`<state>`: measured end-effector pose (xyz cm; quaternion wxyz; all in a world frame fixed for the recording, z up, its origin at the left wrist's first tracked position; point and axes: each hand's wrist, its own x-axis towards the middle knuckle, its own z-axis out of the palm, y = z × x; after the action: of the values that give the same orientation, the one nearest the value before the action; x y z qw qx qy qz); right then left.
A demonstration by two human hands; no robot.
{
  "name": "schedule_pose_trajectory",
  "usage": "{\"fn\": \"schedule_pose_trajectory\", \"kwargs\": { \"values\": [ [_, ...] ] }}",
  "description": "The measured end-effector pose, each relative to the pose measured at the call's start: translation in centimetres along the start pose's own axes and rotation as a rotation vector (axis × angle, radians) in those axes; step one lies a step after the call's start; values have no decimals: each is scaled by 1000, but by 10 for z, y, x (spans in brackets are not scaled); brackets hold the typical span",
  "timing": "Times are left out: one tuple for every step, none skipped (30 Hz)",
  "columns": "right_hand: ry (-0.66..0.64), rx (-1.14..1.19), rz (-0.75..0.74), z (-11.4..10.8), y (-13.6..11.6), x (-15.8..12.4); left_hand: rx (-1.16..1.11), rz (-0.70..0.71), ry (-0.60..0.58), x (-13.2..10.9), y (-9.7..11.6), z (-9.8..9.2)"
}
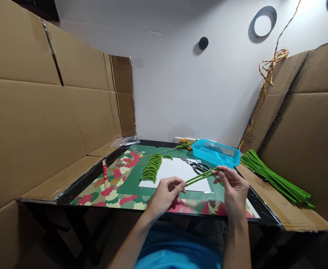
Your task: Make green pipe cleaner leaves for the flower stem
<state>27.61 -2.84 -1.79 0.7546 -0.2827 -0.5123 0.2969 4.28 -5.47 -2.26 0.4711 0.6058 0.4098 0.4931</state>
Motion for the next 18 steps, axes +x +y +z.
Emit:
{"fn": "schedule_pose_trajectory", "kwargs": {
  "values": [
    [-1,5,0,1,0,0,-18,-5,-5,0,0,0],
    [-3,9,1,2,1,0,-35,-6,-7,0,-1,-1],
    [-5,13,0,3,2,0,-49,-5,-8,0,-1,-1],
    [-9,16,-1,3,2,-1,-60,-3,-7,0,0,-1],
    [-13,17,-1,4,2,-1,-67,1,-6,0,0,-1],
    [-16,17,-1,4,3,-1,-71,4,-7,0,1,-1],
    [-20,15,1,4,2,-1,-69,4,-10,0,1,-1],
    [-24,12,2,3,2,-1,-64,3,-14,0,2,-1],
    [-26,9,2,3,2,-1,-56,1,-18,0,3,-1],
    [-28,5,1,2,1,-1,-47,-3,-21,0,3,0],
    [-31,-1,-1,2,1,-1,-41,-8,-24,-1,3,0],
    [-33,-8,-2,1,0,-1,-39,-13,-25,-1,3,0],
    [-35,-13,-3,1,0,-1,-42,-18,-24,-1,3,1],
    [-36,-16,-4,0,0,-1,-49,-24,-22,-1,3,1],
    [-36,-17,-4,0,0,-1,-60,-30,-17,-1,2,1],
    [-38,-15,-4,-1,0,0,-74,-36,-7,-1,2,1],
    [-39,-12,-4,-1,1,-1,-89,-41,8,0,1,1],
    [-42,-9,-1,0,1,-1,-105,-46,27,0,2,1]
  ]
}}
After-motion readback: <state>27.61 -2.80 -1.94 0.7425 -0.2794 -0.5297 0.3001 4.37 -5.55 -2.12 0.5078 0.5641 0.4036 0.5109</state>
